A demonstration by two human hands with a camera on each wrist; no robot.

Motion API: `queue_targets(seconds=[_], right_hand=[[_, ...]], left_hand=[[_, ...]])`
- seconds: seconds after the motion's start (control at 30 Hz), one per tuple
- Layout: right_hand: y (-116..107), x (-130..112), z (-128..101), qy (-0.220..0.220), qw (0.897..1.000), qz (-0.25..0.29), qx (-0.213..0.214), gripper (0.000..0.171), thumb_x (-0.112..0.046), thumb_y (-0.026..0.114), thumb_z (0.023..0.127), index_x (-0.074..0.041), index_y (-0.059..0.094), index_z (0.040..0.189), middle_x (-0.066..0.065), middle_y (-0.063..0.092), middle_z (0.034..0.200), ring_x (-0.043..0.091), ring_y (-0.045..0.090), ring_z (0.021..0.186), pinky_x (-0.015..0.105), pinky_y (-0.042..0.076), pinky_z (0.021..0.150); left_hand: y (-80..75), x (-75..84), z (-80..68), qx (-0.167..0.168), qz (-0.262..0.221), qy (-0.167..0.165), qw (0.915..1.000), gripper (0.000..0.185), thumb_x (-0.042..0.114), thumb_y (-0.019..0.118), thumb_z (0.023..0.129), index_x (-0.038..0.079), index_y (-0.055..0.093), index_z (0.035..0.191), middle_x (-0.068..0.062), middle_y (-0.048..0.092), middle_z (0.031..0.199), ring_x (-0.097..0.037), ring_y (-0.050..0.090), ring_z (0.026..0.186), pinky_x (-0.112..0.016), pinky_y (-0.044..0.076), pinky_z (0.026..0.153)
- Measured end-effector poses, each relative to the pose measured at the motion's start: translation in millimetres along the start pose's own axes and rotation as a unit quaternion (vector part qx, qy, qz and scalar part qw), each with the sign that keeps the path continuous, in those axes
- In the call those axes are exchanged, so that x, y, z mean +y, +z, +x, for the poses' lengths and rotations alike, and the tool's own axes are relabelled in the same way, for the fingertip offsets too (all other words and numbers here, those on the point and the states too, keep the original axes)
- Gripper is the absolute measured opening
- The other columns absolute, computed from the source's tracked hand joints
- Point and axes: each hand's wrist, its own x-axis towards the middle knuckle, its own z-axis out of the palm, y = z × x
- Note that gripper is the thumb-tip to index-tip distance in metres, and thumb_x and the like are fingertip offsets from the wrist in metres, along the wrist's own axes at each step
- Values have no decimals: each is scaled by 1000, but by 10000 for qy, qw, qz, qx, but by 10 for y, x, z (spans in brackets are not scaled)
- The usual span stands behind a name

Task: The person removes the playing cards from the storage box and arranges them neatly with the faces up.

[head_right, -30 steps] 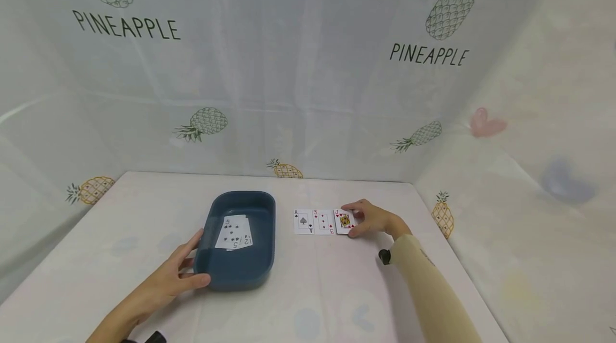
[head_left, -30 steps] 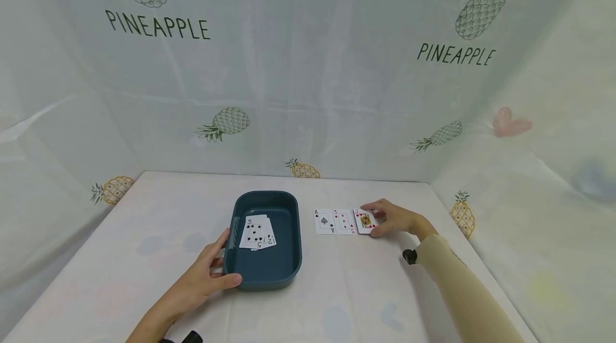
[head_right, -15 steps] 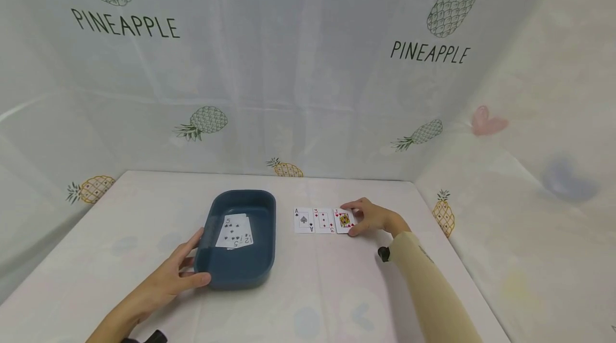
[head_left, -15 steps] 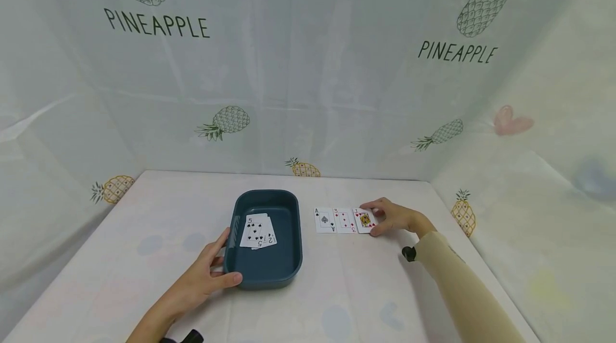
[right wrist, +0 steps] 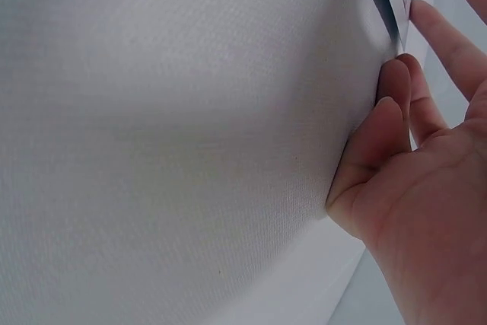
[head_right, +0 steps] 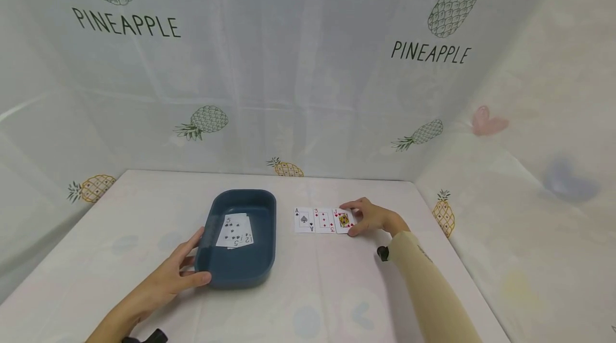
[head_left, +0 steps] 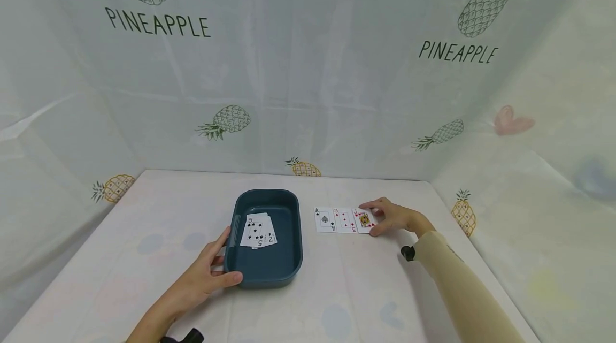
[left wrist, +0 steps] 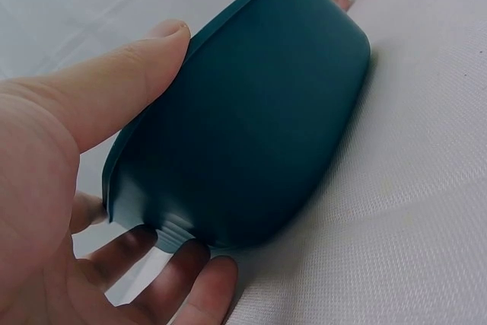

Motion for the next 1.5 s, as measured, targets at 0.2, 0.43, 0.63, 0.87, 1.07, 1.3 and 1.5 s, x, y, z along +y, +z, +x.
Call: queue_targets(seconds=[0.2,0.43,0.63,0.87,1.07,1.3,1.5], right_hand=[[-2,-13,3,-4,10000,37,-23,83,-18,92,80,-23,56,154,14,38,151,36,42,138,60,35,110],[9,-20,-4,12,9999,94,-33,84,-17,92,80,-24,54,156,14,37,152,37,42,140,60,34,110],[21,-6,0,6,10000,74,-38,85,-17,92,81,-25,54,156,14,36,152,38,42,142,60,34,111],[32,23,13,118,9999,24,-23,86,-19,92,80,-26,54,156,13,36,151,37,41,141,60,34,111],[25,15,9,111,9999,-55,-6,87,-19,92,80,-28,54,157,11,37,150,35,41,140,59,35,110],[32,3,14,60,10000,-47,-12,87,-19,91,80,-25,52,158,13,37,150,36,42,139,59,36,109],[33,-17,11,24,10000,-50,-1,87,-18,91,80,-25,53,158,13,37,150,36,42,139,59,35,110]], left_hand=[[-4,-2,-4,-12,-38,-31,10000,110,36,87,90,31,13,172,-16,20,168,-43,45,142,-51,53,106],[-4,-9,3,-26,-79,-42,10000,110,36,87,90,31,13,172,-17,19,169,-43,45,142,-51,53,106],[2,-13,2,-32,-66,-88,9999,111,37,87,90,32,14,172,-17,19,169,-43,45,142,-51,54,105],[2,-7,-3,-44,-79,-78,9999,111,36,88,90,32,14,172,-17,20,168,-43,46,142,-51,54,106],[-2,-12,12,-20,-9,-19,10000,111,37,88,90,32,14,172,-17,21,168,-43,45,142,-50,54,106],[-2,-10,10,-16,36,-53,10000,111,38,87,90,32,13,172,-17,20,169,-43,45,142,-50,54,106],[-6,-3,-2,-33,-3,-108,9999,112,38,88,89,32,13,172,-17,19,169,-43,46,142,-51,54,106]])
